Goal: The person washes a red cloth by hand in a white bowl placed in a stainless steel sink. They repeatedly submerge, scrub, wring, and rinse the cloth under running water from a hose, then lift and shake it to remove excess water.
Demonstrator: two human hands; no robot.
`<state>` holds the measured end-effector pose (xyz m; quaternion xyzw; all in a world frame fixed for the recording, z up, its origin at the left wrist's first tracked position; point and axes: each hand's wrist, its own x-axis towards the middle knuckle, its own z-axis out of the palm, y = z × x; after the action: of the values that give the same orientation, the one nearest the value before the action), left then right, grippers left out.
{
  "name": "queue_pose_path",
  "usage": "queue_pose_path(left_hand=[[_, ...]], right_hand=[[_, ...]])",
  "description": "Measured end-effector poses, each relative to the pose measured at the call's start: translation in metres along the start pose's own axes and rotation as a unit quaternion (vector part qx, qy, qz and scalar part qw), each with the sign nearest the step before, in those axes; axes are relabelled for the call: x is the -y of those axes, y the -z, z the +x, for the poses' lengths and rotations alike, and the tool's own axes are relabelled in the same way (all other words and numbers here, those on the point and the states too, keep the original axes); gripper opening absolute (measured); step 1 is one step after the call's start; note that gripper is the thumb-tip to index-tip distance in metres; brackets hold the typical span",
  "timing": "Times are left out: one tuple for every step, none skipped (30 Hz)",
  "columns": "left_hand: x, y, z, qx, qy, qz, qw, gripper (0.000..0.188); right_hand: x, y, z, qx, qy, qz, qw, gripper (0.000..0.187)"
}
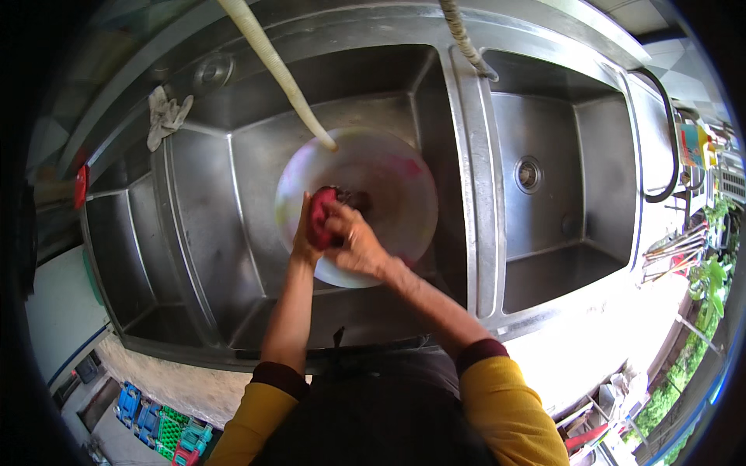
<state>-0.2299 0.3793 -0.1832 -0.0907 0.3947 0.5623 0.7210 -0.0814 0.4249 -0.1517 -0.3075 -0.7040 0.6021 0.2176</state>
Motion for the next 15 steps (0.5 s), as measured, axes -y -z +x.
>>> queue_pose_path(left_hand=[[-0.003,-0.003,-0.002,0.066,0.018,-0.036,0.997,0.067],[-0.006,-0.006,-0.002,0.069,0.047,-0.095,0.992,0.065],[-0.006,-0.007,-0.003,0.077,0.022,-0.137,0.987,0.064],[-0.007,-0.006,-0.003,0.048,0.022,-0.126,0.991,0.063],[-0.004,-0.002,-0.004,0.082,0.023,-0.129,0.988,0.061],[-0.002,0.004,-0.003,0.102,0.02,-0.114,0.988,0.059],[-0.002,0.011,0.002,0.169,0.021,-0.104,0.98,0.058],[0.006,0.019,0.006,0.189,0.009,-0.095,0.977,0.055],[0.013,0.028,0.012,0.229,-0.006,-0.102,0.968,0.053],[0.024,0.036,0.017,0.222,-0.039,-0.107,0.968,0.05],[0.032,0.044,0.023,0.215,-0.074,-0.111,0.967,0.048],[0.04,0.05,0.026,0.204,-0.109,-0.116,0.966,0.045],[0.045,0.052,0.032,0.182,-0.14,-0.103,0.968,0.042],[0.048,0.052,0.034,0.169,-0.194,-0.054,0.965,0.04],[0.051,0.047,0.036,0.133,-0.199,-0.073,0.968,0.037]], right_hand=[[0.023,-0.012,-0.007,0.01,0.03,-0.062,0.998,0.036],[0.043,-0.021,-0.012,0.017,0.003,-0.095,0.995,0.035],[0.058,-0.029,-0.016,0.018,0.012,-0.132,0.991,0.034],[0.071,-0.039,-0.019,-0.012,0.022,-0.155,0.988,0.032],[0.078,-0.046,-0.02,-0.035,0.017,-0.167,0.985,0.027],[0.08,-0.051,-0.018,-0.065,0.022,-0.184,0.98,0.024],[0.078,-0.054,-0.016,-0.106,0.048,-0.202,0.972,0.022],[0.072,-0.055,-0.012,-0.124,0.063,-0.211,0.967,0.02],[0.063,-0.056,-0.007,-0.14,0.09,-0.219,0.962,0.017],[0.054,-0.055,-0.002,-0.161,0.087,-0.238,0.954,0.016],[0.044,-0.053,0.003,-0.169,0.077,-0.257,0.948,0.017],[0.035,-0.051,0.01,-0.169,0.041,-0.265,0.948,0.016],[0.024,-0.048,0.021,-0.175,0.018,-0.265,0.948,0.015],[0.015,-0.045,0.034,-0.193,-0.009,-0.261,0.946,0.016],[0.006,-0.042,0.048,-0.206,-0.038,-0.255,0.944,0.019]])
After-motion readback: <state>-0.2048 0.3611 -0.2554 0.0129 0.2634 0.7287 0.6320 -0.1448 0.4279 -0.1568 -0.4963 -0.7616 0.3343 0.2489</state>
